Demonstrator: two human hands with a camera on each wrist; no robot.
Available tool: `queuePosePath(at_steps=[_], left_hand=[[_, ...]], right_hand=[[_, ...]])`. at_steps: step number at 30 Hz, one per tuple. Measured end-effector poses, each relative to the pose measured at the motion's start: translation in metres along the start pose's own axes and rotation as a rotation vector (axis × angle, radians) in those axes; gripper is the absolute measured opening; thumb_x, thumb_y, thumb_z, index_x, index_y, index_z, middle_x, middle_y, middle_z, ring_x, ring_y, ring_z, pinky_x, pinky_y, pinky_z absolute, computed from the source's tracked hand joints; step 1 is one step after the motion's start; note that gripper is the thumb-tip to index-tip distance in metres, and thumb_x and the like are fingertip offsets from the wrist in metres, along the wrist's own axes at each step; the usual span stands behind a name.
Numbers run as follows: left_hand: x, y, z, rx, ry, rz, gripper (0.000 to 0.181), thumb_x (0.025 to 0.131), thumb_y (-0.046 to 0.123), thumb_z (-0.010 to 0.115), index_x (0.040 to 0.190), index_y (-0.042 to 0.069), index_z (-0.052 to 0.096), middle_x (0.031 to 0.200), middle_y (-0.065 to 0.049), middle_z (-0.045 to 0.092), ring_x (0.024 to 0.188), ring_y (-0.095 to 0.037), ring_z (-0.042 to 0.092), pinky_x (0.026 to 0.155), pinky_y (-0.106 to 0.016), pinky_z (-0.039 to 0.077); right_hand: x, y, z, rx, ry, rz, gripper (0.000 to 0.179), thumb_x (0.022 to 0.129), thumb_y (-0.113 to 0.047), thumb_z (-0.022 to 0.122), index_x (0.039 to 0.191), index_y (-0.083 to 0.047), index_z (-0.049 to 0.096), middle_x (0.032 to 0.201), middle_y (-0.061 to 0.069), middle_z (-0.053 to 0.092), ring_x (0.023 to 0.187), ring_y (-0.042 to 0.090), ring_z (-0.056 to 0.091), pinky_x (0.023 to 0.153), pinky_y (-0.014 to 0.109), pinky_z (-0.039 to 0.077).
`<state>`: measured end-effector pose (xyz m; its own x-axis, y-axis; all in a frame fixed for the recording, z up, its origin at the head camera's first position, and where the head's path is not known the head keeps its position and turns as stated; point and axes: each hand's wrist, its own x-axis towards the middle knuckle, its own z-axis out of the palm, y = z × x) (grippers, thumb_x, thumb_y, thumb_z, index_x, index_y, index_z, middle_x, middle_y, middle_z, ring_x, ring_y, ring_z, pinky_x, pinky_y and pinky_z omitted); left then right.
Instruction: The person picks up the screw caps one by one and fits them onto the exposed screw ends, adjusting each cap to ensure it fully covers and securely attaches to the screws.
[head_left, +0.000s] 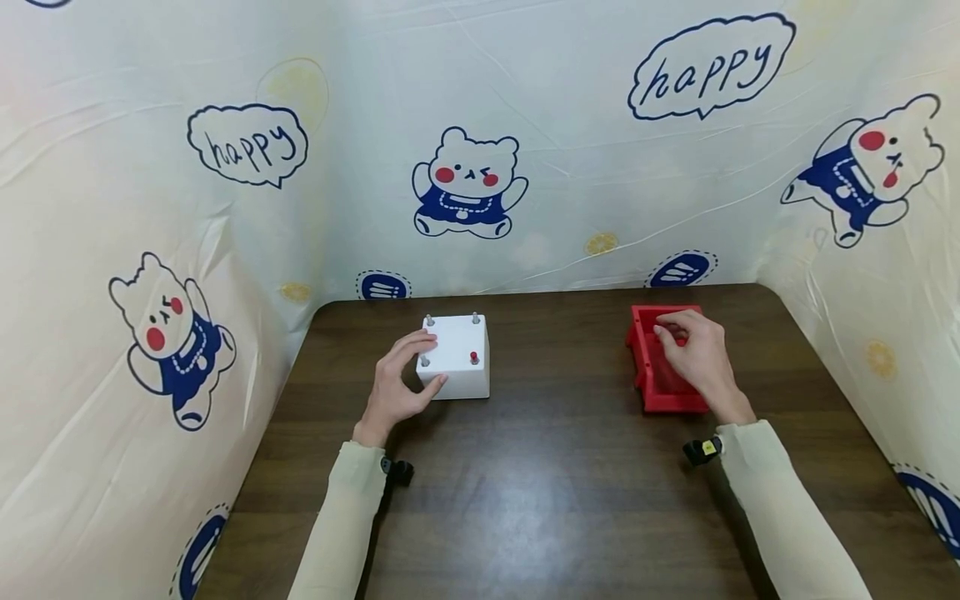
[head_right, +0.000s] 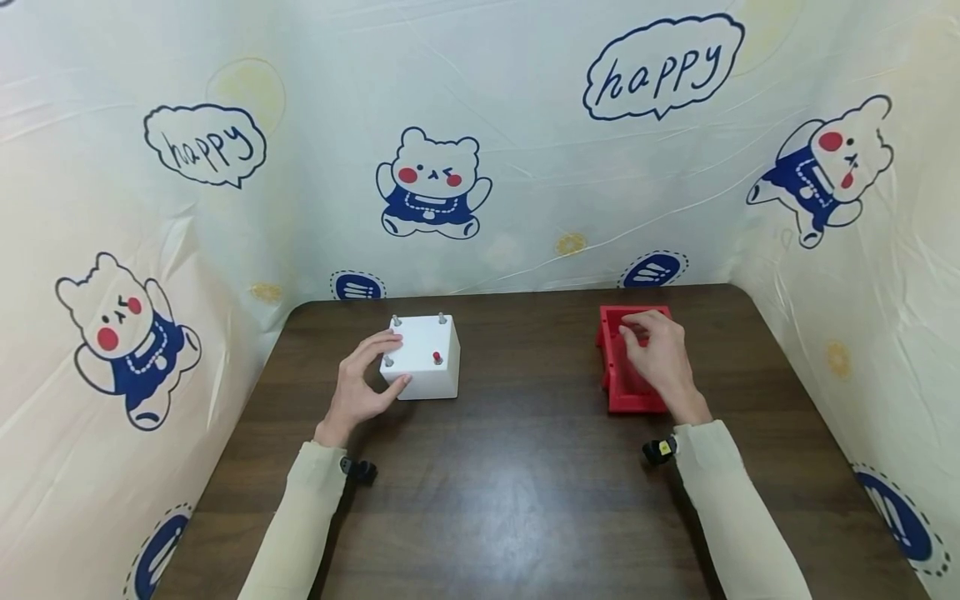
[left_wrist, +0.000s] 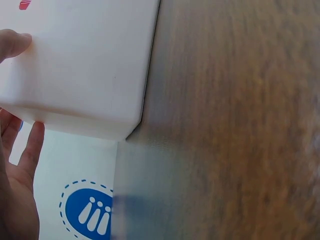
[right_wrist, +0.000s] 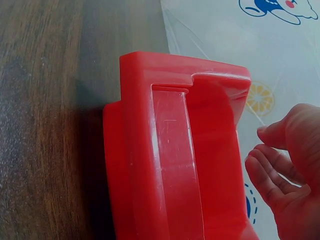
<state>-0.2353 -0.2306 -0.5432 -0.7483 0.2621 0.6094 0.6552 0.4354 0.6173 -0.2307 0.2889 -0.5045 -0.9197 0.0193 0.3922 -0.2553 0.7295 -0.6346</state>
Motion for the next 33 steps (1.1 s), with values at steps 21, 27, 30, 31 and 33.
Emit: queuePosePath(at_steps=[21, 27, 30, 31, 33], left_hand=[[0.003, 0.017, -0.002, -0.013, -0.004, -0.014, 0.053, 0.080, 0.009, 0.091, 0.130, 0.005, 0.072, 0.142, -0.014, 0.068, 0.142, -0.034, 0.056, 0.125, -0.034, 0.041], [-0.001, 0.000, 0.000, -0.018, -0.001, -0.006, 0.057, 0.079, 0.010, 0.094, 0.131, 0.010, 0.073, 0.143, -0.011, 0.068, 0.143, -0.033, 0.056, 0.124, -0.030, 0.040], [0.000, 0.001, 0.001, -0.017, 0.008, -0.007, 0.058, 0.076, 0.005, 0.094, 0.130, 0.005, 0.072, 0.141, -0.016, 0.068, 0.141, -0.037, 0.056, 0.124, -0.027, 0.039], [0.000, 0.002, 0.002, -0.017, 0.011, -0.006, 0.058, 0.075, 0.003, 0.094, 0.129, 0.003, 0.072, 0.141, -0.018, 0.068, 0.141, -0.039, 0.056, 0.124, -0.027, 0.038], [0.001, 0.005, 0.002, -0.024, 0.016, -0.003, 0.058, 0.074, -0.001, 0.093, 0.128, -0.002, 0.071, 0.140, -0.022, 0.067, 0.140, -0.043, 0.056, 0.125, -0.026, 0.037]], right_hand=[[0.006, 0.007, 0.006, -0.050, -0.120, 0.030, 0.030, 0.102, -0.006, 0.066, 0.130, 0.002, 0.072, 0.126, 0.026, 0.070, 0.104, 0.042, 0.070, 0.093, 0.064, 0.059], [0.008, 0.008, 0.009, -0.076, -0.119, 0.012, 0.028, 0.102, -0.006, 0.065, 0.127, 0.003, 0.073, 0.126, 0.027, 0.070, 0.102, 0.042, 0.070, 0.091, 0.064, 0.059], [0.008, 0.010, 0.011, -0.091, -0.122, 0.016, 0.028, 0.101, -0.005, 0.066, 0.127, 0.003, 0.073, 0.126, 0.027, 0.069, 0.102, 0.042, 0.069, 0.092, 0.064, 0.059], [0.009, 0.011, 0.011, -0.095, -0.122, 0.015, 0.028, 0.101, -0.005, 0.066, 0.126, 0.003, 0.073, 0.125, 0.027, 0.069, 0.102, 0.042, 0.069, 0.091, 0.064, 0.059], [0.009, 0.012, 0.012, -0.106, -0.117, 0.008, 0.028, 0.100, -0.004, 0.066, 0.126, 0.004, 0.073, 0.123, 0.026, 0.070, 0.101, 0.041, 0.070, 0.091, 0.063, 0.059]])
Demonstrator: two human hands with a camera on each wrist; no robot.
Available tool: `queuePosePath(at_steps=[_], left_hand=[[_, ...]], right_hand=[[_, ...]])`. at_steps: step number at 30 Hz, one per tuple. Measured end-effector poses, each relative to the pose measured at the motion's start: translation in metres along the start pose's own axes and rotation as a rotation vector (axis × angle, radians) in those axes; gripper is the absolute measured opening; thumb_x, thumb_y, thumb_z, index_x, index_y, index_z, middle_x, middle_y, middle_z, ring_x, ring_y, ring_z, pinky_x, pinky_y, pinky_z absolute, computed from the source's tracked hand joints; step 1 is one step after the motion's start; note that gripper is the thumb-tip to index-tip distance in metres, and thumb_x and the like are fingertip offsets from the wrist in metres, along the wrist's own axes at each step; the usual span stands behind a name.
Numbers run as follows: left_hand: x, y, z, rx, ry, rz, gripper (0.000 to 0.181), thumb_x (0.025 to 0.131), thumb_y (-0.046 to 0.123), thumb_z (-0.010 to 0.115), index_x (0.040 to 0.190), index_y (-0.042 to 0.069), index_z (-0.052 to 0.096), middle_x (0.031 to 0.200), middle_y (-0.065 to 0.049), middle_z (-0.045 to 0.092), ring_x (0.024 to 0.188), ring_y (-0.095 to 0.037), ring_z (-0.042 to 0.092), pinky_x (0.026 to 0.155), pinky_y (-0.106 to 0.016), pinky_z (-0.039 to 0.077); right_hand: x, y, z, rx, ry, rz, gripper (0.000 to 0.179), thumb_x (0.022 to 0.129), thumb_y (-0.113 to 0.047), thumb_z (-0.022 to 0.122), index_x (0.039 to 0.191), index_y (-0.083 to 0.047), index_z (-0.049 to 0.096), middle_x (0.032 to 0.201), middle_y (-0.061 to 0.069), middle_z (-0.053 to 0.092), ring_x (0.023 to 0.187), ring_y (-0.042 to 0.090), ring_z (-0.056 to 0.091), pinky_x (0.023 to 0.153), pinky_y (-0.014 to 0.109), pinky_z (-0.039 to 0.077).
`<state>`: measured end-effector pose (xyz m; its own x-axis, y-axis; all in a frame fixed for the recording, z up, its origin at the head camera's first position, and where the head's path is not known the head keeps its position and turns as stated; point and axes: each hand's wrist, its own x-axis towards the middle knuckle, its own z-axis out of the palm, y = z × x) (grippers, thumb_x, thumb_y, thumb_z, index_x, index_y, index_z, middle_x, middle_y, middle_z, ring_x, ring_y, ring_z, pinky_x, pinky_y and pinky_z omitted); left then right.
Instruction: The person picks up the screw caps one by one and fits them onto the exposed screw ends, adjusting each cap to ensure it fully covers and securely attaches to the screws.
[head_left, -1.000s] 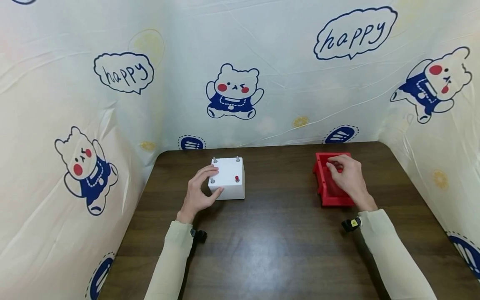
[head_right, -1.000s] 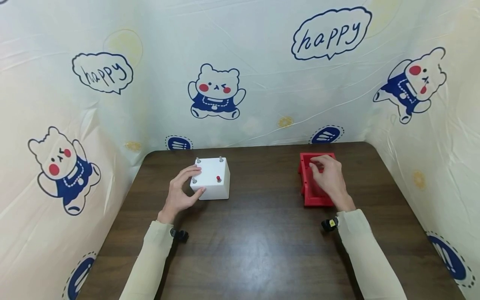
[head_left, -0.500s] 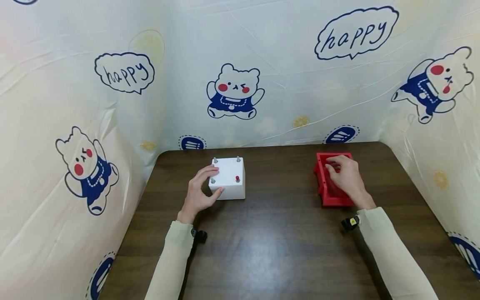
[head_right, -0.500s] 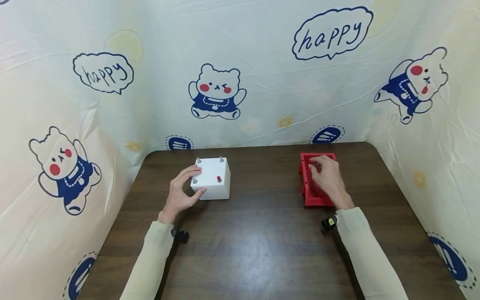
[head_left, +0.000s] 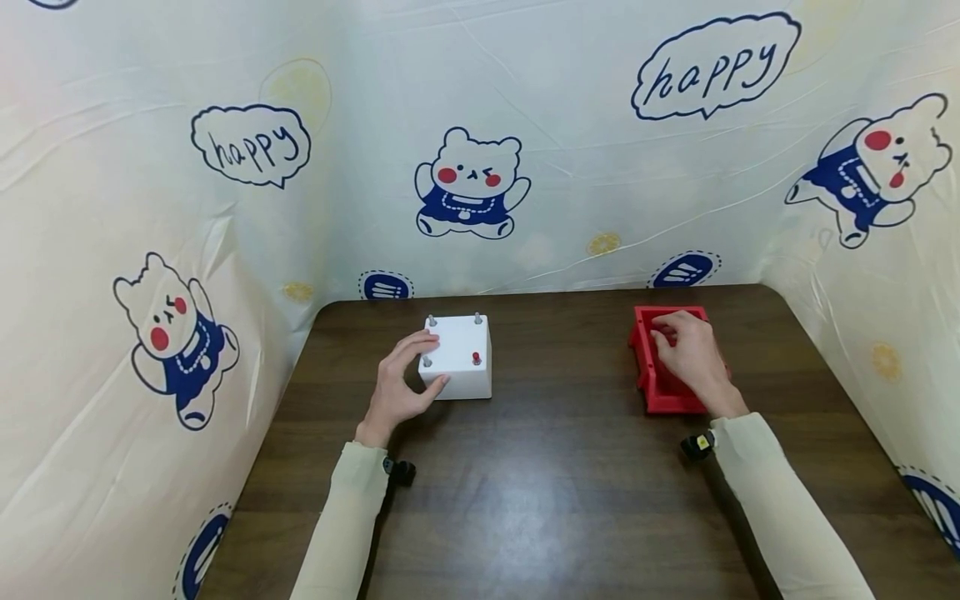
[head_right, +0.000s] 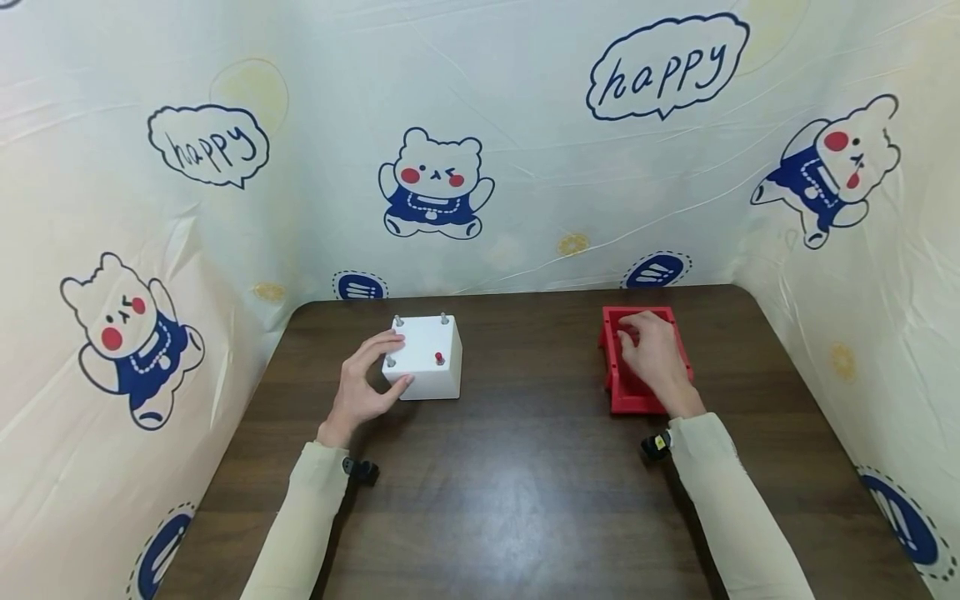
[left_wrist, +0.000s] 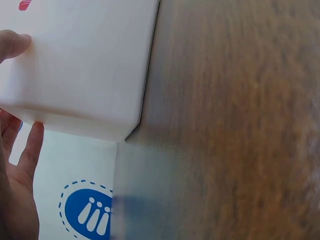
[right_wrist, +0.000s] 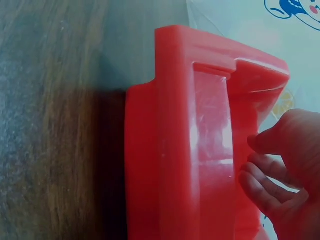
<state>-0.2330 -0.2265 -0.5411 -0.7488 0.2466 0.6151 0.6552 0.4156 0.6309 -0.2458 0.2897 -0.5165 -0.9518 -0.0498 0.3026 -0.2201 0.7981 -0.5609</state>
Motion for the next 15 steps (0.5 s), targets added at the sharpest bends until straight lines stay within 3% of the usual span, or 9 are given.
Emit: queuePosePath(at_steps=[5, 8, 15], left_hand=[[0.005, 0.020, -0.003, -0.017, 0.006, 0.012, 0.054, 0.075, -0.005, 0.090, 0.125, -0.008, 0.070, 0.137, -0.028, 0.067, 0.138, -0.047, 0.056, 0.125, -0.026, 0.036], [0.007, 0.030, -0.004, -0.008, 0.007, 0.016, 0.053, 0.075, -0.005, 0.090, 0.125, -0.008, 0.070, 0.136, -0.028, 0.067, 0.137, -0.047, 0.057, 0.124, -0.028, 0.038], [0.006, 0.031, -0.004, 0.000, 0.011, 0.026, 0.054, 0.074, -0.005, 0.090, 0.124, -0.008, 0.070, 0.134, -0.028, 0.067, 0.135, -0.048, 0.057, 0.124, -0.030, 0.039]], right_hand=[[0.001, 0.001, 0.001, -0.025, 0.026, -0.032, 0.027, 0.097, -0.001, 0.069, 0.122, 0.006, 0.074, 0.118, 0.027, 0.070, 0.096, 0.041, 0.071, 0.086, 0.062, 0.060], [0.002, 0.001, 0.001, -0.042, 0.010, -0.009, 0.029, 0.097, -0.002, 0.069, 0.124, 0.006, 0.073, 0.120, 0.028, 0.069, 0.100, 0.042, 0.070, 0.090, 0.063, 0.059], [0.003, 0.001, 0.002, -0.096, -0.078, 0.086, 0.036, 0.097, -0.007, 0.070, 0.131, 0.006, 0.070, 0.132, 0.030, 0.065, 0.119, 0.049, 0.063, 0.107, 0.069, 0.050]])
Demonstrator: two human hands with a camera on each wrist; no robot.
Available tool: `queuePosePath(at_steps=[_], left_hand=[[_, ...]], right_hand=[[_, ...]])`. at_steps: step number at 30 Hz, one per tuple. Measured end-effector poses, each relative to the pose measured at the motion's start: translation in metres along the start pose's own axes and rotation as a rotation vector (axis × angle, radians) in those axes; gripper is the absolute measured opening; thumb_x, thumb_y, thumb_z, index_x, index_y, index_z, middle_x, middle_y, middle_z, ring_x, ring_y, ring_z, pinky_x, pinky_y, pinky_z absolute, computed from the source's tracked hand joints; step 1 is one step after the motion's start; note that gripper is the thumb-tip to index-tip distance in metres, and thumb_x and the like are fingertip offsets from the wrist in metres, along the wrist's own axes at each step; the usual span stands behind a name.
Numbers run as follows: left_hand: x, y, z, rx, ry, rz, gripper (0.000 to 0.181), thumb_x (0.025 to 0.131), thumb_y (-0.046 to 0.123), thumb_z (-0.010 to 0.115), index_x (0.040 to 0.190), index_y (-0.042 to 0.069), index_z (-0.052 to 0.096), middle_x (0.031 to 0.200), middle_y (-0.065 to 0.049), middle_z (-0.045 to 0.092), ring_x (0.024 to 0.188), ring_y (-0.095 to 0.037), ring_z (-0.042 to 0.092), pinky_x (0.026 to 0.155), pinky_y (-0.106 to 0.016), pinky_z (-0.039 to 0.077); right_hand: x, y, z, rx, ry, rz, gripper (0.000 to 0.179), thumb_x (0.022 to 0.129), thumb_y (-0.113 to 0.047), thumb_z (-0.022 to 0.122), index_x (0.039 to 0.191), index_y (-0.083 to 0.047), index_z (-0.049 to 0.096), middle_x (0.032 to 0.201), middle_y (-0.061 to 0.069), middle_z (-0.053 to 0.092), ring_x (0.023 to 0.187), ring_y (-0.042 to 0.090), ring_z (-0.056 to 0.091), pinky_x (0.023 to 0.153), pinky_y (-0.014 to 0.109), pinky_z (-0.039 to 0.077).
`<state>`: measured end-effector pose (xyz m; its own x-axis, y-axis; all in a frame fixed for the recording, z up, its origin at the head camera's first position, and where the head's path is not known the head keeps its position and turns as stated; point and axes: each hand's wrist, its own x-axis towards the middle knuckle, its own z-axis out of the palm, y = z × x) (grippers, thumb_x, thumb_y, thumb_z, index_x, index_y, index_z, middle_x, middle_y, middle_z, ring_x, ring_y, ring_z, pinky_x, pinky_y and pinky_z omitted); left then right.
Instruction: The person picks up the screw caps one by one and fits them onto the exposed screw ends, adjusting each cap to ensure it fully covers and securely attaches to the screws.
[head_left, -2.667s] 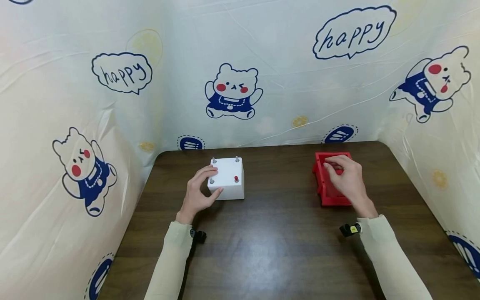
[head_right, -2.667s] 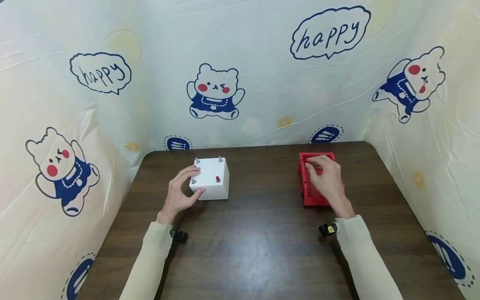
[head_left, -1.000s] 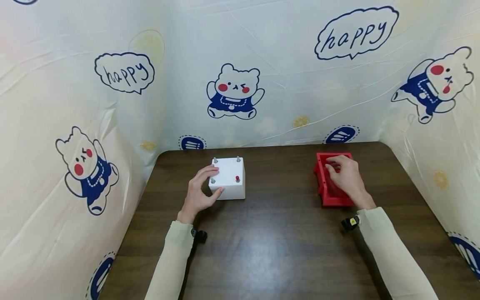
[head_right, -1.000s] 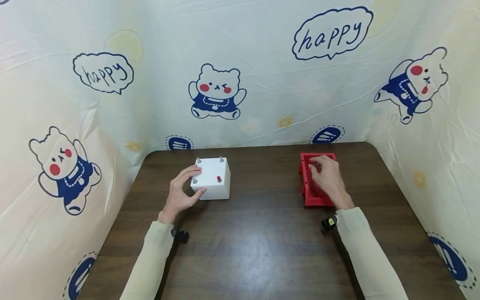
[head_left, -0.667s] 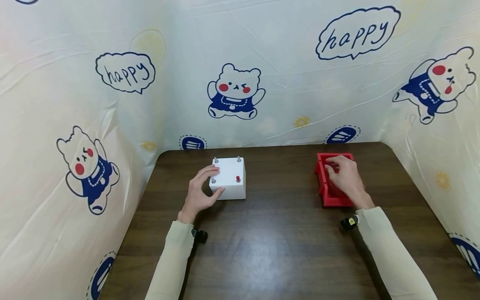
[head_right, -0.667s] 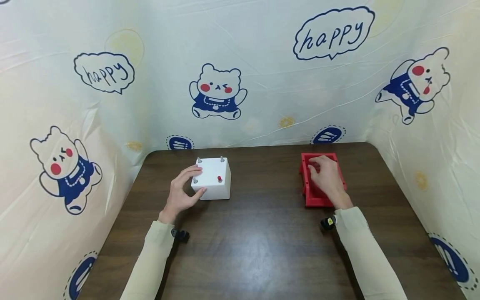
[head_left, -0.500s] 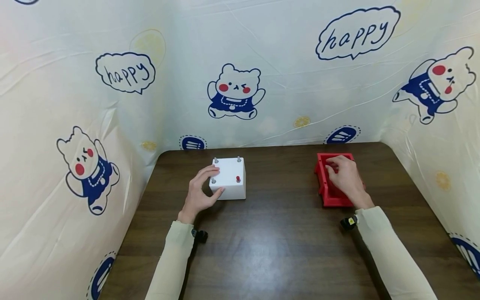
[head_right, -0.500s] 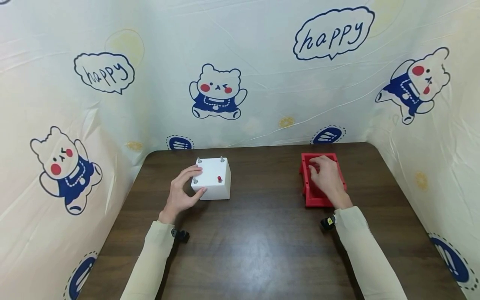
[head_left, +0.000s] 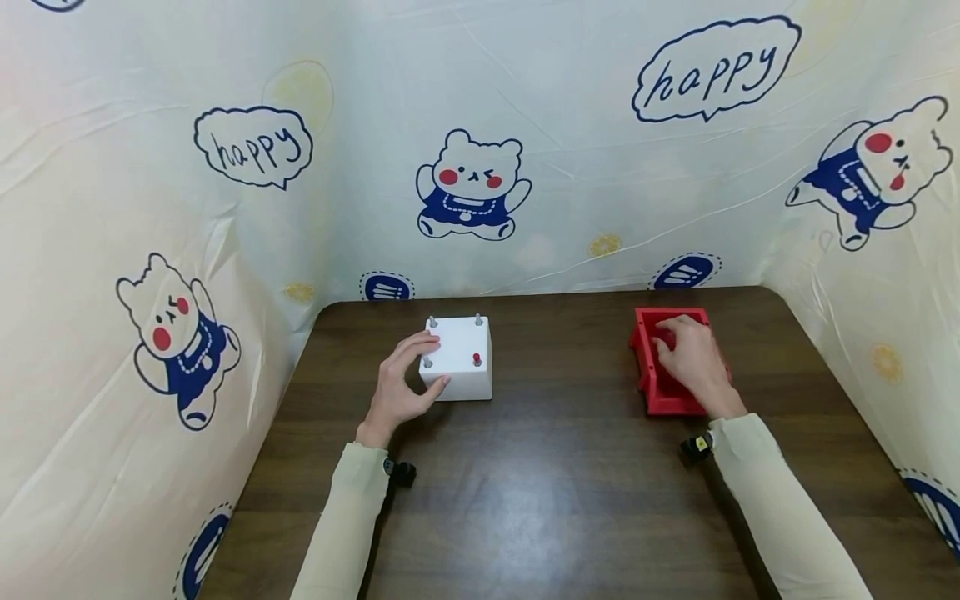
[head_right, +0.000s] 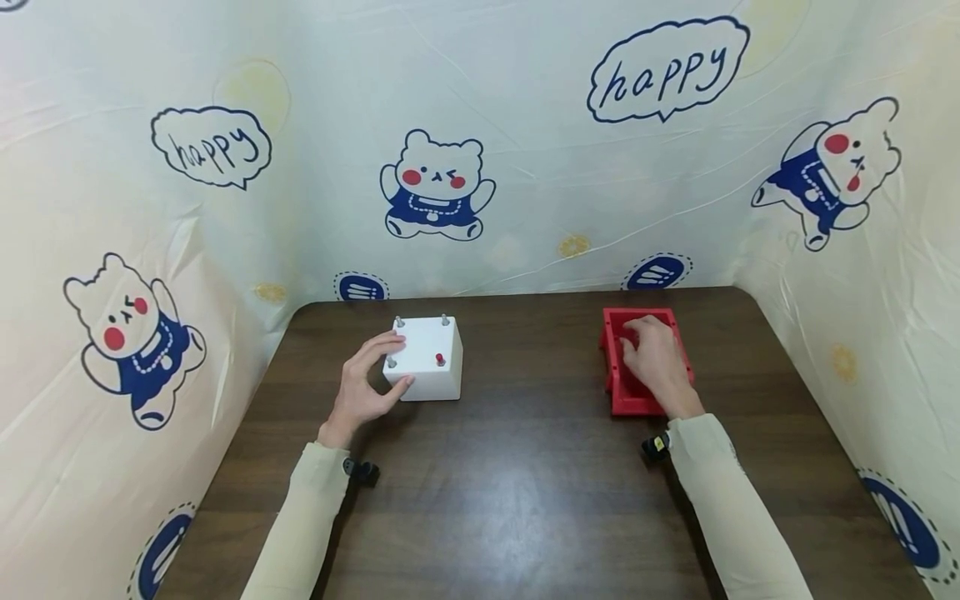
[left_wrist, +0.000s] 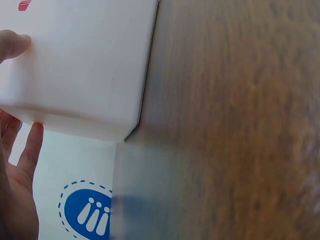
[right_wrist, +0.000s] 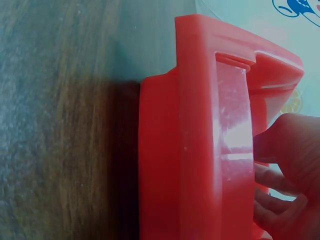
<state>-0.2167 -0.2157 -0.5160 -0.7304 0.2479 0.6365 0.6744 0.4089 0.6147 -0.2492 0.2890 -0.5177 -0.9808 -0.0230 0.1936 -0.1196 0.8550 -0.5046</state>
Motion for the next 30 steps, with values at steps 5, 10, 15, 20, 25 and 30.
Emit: queuePosePath(at_steps=[5, 10, 15, 20, 25, 30], left_hand=[[-0.005, -0.013, 0.003, -0.011, 0.005, -0.003, 0.055, 0.074, -0.005, 0.091, 0.125, -0.007, 0.070, 0.136, -0.027, 0.067, 0.137, -0.047, 0.056, 0.124, -0.025, 0.037], [-0.009, -0.033, 0.005, 0.015, 0.003, -0.012, 0.059, 0.073, 0.000, 0.094, 0.128, 0.001, 0.072, 0.138, -0.020, 0.068, 0.138, -0.042, 0.057, 0.124, -0.027, 0.038], [-0.010, -0.037, 0.003, 0.028, -0.020, -0.033, 0.058, 0.076, 0.009, 0.095, 0.131, 0.011, 0.073, 0.142, -0.011, 0.068, 0.141, -0.033, 0.057, 0.124, -0.033, 0.041], [-0.009, -0.035, 0.001, 0.029, -0.034, -0.042, 0.056, 0.080, 0.014, 0.093, 0.132, 0.014, 0.073, 0.144, -0.007, 0.068, 0.143, -0.029, 0.056, 0.124, -0.039, 0.042], [-0.008, -0.036, 0.001, 0.031, -0.036, -0.044, 0.056, 0.080, 0.013, 0.093, 0.132, 0.014, 0.073, 0.143, -0.008, 0.068, 0.143, -0.029, 0.055, 0.124, -0.039, 0.042], [-0.009, -0.036, 0.001, 0.028, -0.033, -0.041, 0.055, 0.080, 0.014, 0.093, 0.131, 0.013, 0.073, 0.143, -0.008, 0.068, 0.143, -0.031, 0.056, 0.124, -0.043, 0.043]], right_hand=[[0.001, -0.001, 0.002, -0.018, -0.038, 0.025, 0.038, 0.099, -0.010, 0.067, 0.134, 0.005, 0.068, 0.137, 0.030, 0.062, 0.123, 0.049, 0.061, 0.108, 0.071, 0.048], [0.002, -0.002, 0.003, -0.026, -0.061, 0.044, 0.040, 0.099, -0.012, 0.067, 0.136, 0.004, 0.067, 0.139, 0.029, 0.060, 0.115, 0.046, 0.064, 0.102, 0.068, 0.054], [0.003, -0.003, 0.005, -0.037, -0.086, 0.052, 0.042, 0.100, -0.012, 0.067, 0.137, 0.007, 0.065, 0.138, 0.030, 0.057, 0.111, 0.045, 0.064, 0.099, 0.066, 0.055], [0.003, -0.003, 0.006, -0.058, -0.101, 0.043, 0.041, 0.101, -0.011, 0.065, 0.136, 0.009, 0.065, 0.138, 0.032, 0.056, 0.119, 0.051, 0.062, 0.102, 0.071, 0.052], [0.003, -0.004, 0.006, -0.081, -0.113, 0.043, 0.040, 0.101, -0.012, 0.064, 0.135, 0.010, 0.065, 0.138, 0.032, 0.057, 0.120, 0.052, 0.063, 0.101, 0.072, 0.052], [0.005, -0.002, 0.008, -0.087, -0.143, 0.049, 0.041, 0.103, -0.012, 0.061, 0.137, 0.011, 0.064, 0.136, 0.034, 0.059, 0.117, 0.050, 0.064, 0.102, 0.071, 0.052]])
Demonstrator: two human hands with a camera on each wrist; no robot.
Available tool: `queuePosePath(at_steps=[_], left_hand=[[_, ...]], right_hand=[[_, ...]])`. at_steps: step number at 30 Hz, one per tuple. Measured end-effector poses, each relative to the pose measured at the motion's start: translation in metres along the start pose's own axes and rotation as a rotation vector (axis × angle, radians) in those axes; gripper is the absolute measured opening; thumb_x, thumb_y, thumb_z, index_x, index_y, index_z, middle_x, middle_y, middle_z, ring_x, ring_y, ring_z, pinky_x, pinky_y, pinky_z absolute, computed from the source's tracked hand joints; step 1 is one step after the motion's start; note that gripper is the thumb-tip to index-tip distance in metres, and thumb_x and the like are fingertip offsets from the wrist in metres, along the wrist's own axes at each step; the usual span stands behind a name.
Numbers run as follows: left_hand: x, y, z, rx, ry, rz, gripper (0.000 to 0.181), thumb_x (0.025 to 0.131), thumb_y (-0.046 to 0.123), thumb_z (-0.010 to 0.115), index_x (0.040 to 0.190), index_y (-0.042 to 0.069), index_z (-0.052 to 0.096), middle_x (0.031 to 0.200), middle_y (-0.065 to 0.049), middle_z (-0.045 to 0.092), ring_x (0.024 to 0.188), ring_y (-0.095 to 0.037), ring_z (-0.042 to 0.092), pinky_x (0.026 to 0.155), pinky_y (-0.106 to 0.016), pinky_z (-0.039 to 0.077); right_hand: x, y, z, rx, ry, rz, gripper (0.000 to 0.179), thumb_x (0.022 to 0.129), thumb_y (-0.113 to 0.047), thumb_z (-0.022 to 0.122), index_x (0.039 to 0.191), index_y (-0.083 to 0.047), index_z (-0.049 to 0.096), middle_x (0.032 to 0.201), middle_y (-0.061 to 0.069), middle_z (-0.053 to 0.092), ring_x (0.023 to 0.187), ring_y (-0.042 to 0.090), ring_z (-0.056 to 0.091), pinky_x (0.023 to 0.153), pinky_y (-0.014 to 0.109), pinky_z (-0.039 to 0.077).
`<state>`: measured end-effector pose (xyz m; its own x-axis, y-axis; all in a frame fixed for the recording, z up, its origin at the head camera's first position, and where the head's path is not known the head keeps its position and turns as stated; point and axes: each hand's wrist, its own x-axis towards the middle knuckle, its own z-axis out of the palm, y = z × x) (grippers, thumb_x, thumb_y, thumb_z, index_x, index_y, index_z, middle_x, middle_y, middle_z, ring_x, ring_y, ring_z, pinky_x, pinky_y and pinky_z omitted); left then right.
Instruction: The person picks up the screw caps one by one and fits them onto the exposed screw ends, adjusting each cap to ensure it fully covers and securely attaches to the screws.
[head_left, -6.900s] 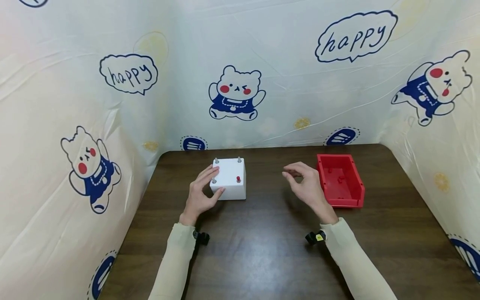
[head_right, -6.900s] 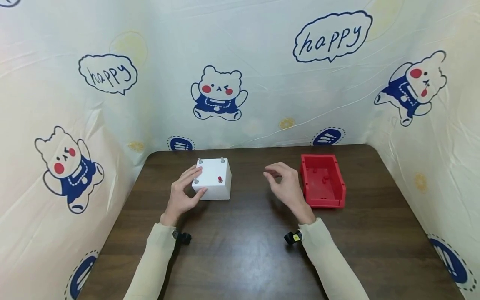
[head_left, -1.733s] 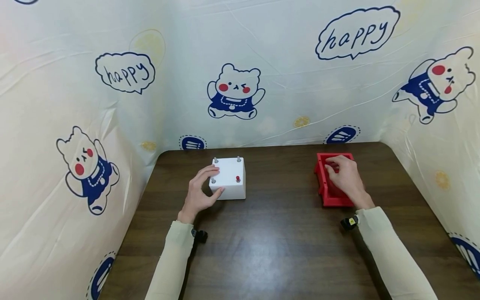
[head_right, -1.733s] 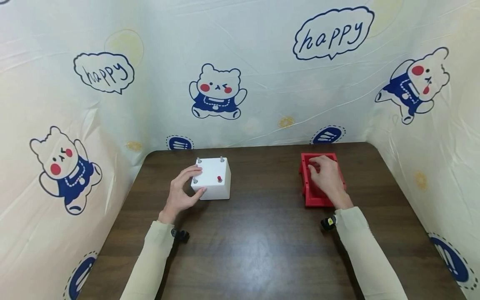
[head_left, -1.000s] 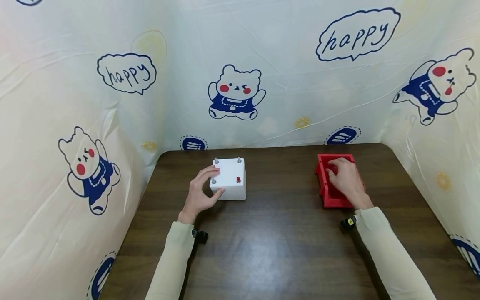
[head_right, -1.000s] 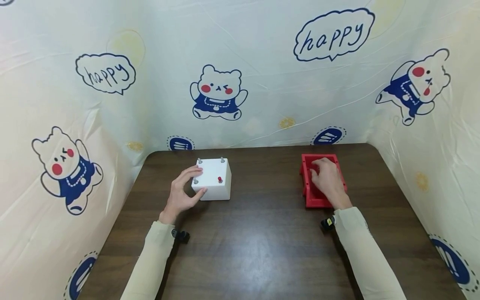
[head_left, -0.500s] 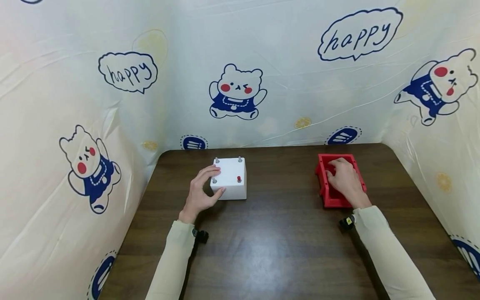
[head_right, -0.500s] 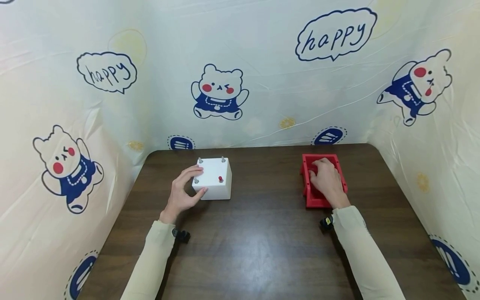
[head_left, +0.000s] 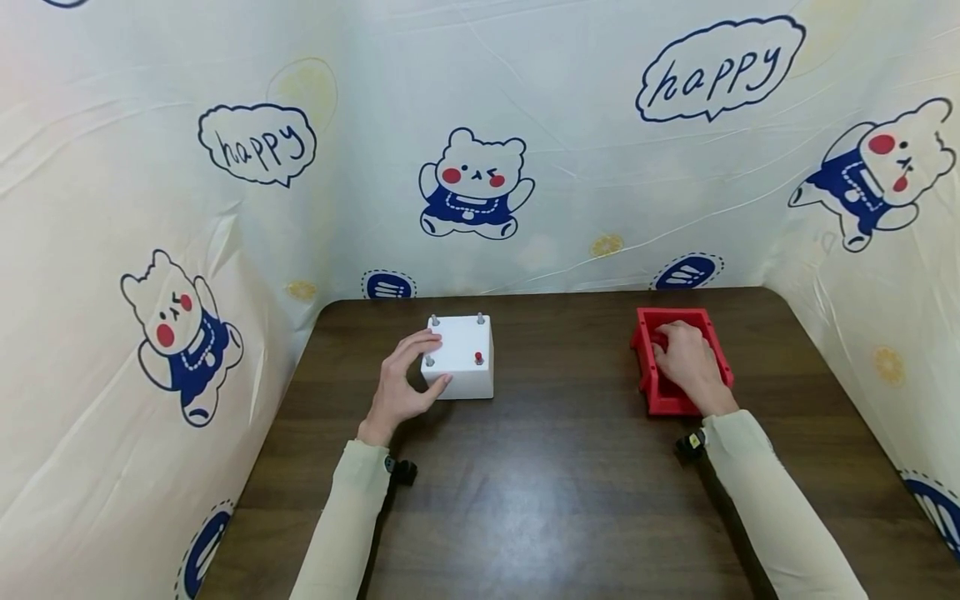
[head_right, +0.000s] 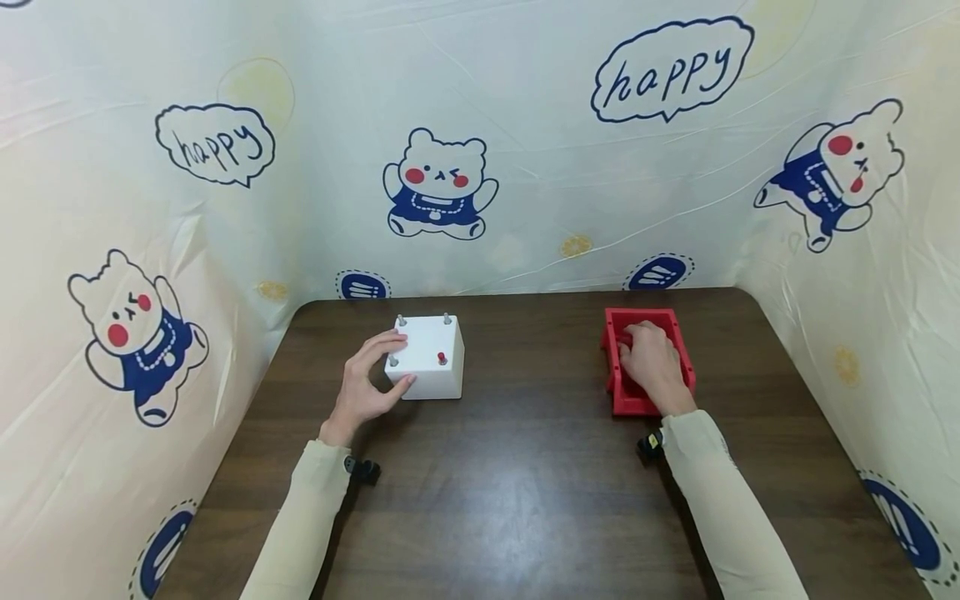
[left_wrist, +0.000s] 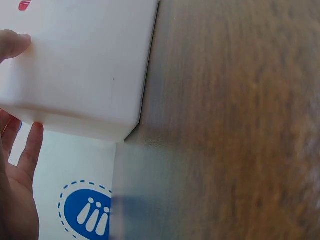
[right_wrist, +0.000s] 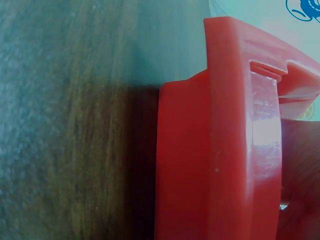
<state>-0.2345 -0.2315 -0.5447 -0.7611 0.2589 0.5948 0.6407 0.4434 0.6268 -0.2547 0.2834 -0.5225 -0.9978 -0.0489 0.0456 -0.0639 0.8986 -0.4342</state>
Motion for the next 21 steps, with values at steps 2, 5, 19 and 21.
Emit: queuePosePath(at_steps=[2, 5, 19, 21], left_hand=[[0.000, 0.000, 0.000, 0.005, -0.006, -0.006, 0.055, 0.081, 0.015, 0.093, 0.132, 0.014, 0.073, 0.144, -0.007, 0.067, 0.144, -0.029, 0.055, 0.124, -0.045, 0.042], [0.002, 0.012, -0.002, -0.005, -0.008, -0.018, 0.053, 0.081, 0.012, 0.092, 0.131, 0.010, 0.072, 0.144, -0.009, 0.067, 0.144, -0.030, 0.055, 0.124, -0.047, 0.042], [0.006, 0.037, -0.005, -0.045, 0.019, 0.002, 0.052, 0.077, -0.002, 0.090, 0.125, -0.006, 0.071, 0.138, -0.024, 0.067, 0.140, -0.043, 0.055, 0.125, -0.031, 0.038], [0.006, 0.037, -0.004, -0.049, 0.019, -0.001, 0.052, 0.077, -0.002, 0.090, 0.126, -0.006, 0.071, 0.138, -0.024, 0.067, 0.140, -0.042, 0.055, 0.125, -0.031, 0.037]], right_hand=[[0.001, 0.001, 0.001, 0.001, -0.007, -0.004, 0.041, 0.103, -0.012, 0.061, 0.137, 0.011, 0.063, 0.135, 0.035, 0.060, 0.116, 0.049, 0.065, 0.103, 0.070, 0.052], [0.001, 0.002, 0.002, 0.007, -0.009, -0.012, 0.041, 0.103, -0.011, 0.060, 0.136, 0.013, 0.064, 0.134, 0.035, 0.061, 0.117, 0.049, 0.065, 0.104, 0.069, 0.052], [0.002, 0.007, 0.006, 0.033, -0.055, 0.002, 0.039, 0.102, -0.006, 0.057, 0.135, 0.015, 0.063, 0.135, 0.036, 0.059, 0.117, 0.048, 0.064, 0.105, 0.068, 0.052], [0.002, 0.007, 0.006, 0.037, -0.052, 0.000, 0.037, 0.102, -0.006, 0.057, 0.132, 0.016, 0.064, 0.133, 0.036, 0.060, 0.116, 0.048, 0.064, 0.104, 0.069, 0.052]])
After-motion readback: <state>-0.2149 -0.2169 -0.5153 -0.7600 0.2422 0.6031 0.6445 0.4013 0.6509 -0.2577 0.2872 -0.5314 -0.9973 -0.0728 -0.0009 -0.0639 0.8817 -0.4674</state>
